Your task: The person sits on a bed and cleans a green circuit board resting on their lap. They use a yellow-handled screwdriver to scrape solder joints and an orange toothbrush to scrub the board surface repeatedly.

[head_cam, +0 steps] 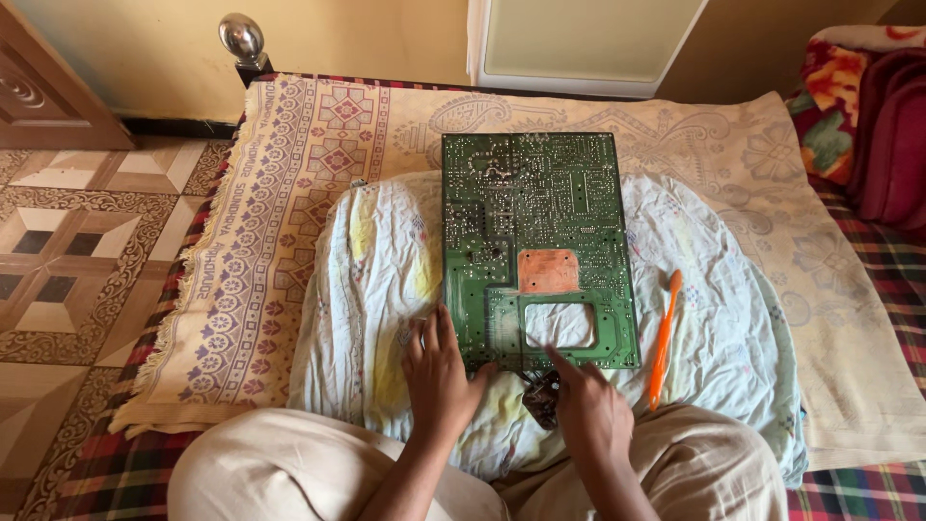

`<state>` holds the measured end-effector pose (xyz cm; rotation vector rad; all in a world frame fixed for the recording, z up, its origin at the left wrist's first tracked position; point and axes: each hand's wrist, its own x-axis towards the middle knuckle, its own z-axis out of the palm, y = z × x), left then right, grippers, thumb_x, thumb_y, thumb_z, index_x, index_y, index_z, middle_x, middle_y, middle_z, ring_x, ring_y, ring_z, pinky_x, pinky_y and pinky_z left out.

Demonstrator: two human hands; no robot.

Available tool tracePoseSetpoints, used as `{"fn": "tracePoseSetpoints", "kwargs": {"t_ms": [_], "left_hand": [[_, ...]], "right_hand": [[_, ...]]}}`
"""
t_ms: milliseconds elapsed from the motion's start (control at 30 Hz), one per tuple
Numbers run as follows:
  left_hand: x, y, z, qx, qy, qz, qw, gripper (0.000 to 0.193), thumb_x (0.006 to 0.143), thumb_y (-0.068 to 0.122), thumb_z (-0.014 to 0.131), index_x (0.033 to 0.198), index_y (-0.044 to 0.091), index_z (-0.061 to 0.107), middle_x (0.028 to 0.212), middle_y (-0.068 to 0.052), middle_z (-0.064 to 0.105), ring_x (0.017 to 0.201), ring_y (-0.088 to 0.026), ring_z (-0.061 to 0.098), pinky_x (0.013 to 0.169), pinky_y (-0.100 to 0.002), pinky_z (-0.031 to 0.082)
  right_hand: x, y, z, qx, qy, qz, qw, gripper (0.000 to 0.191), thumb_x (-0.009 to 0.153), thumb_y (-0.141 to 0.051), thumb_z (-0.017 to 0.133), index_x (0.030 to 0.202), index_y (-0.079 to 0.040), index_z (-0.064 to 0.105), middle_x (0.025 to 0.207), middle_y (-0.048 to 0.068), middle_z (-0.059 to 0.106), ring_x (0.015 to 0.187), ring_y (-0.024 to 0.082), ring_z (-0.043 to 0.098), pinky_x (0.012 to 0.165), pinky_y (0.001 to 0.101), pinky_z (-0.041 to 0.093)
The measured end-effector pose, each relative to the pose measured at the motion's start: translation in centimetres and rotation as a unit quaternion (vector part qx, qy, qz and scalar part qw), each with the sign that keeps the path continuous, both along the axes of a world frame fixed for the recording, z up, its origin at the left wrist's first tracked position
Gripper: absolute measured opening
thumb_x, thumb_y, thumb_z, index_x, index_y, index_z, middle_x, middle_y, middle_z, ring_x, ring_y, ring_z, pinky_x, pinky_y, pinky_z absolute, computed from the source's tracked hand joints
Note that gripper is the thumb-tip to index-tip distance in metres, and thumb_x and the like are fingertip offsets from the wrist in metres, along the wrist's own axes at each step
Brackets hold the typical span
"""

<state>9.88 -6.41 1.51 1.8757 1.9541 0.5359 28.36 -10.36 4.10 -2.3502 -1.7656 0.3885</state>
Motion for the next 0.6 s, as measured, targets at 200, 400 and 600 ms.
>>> {"fn": "tracePoseSetpoints", "kwargs": {"t_ms": [200,400,600], "left_hand": [[-0.1,0.1,0.0,-0.002,-0.01,-0.003,1.0,0.115,0.075,0.049,0.086,0.157,0.001,0.021,0.159,-0.022,0.032,0.147,-0.044,0.025,0.113,-0.063,0.026],[0.3,0.4,-0.6,0.008,-0.019,-0.011,1.0,0.116,0.074,0.047,0.087,0.154,-0.004,0.021,0.156,-0.025,0.033,0.148,-0.046,0.023,0.116,-0.063,0.022],[0.7,0.5,-0.4,0.01,-0.021,-0.008,1.0,0.115,0.073,0.044,0.088,0.154,-0.003,0.021,0.155,-0.025,0.034,0.147,-0.046,0.024,0.114,-0.063,0.024]], "right_hand": [[-0.1,4.1,-1.1,0.143,-0.025,0.045,0.988,0.054,0.091,-0.007,0.056,0.131,-0.04,0.071,0.091,0.009,0.075,0.057,0.022,0.062,0.05,0.0392,0.049],[0.8,0.0,-1.9,0.112,-0.04,0.063,0.991,0.051,0.096,-0.01,0.054,0.135,-0.04,0.067,0.087,0.003,0.075,0.048,0.015,0.057,0.042,0.0336,0.046],[1.1,2.5,-2.1,0.04,-0.049,0.025,0.998,0.045,0.102,-0.014,0.052,0.132,-0.044,0.067,0.094,-0.002,0.077,0.045,0.014,0.054,0.038,0.0324,0.043]]}}
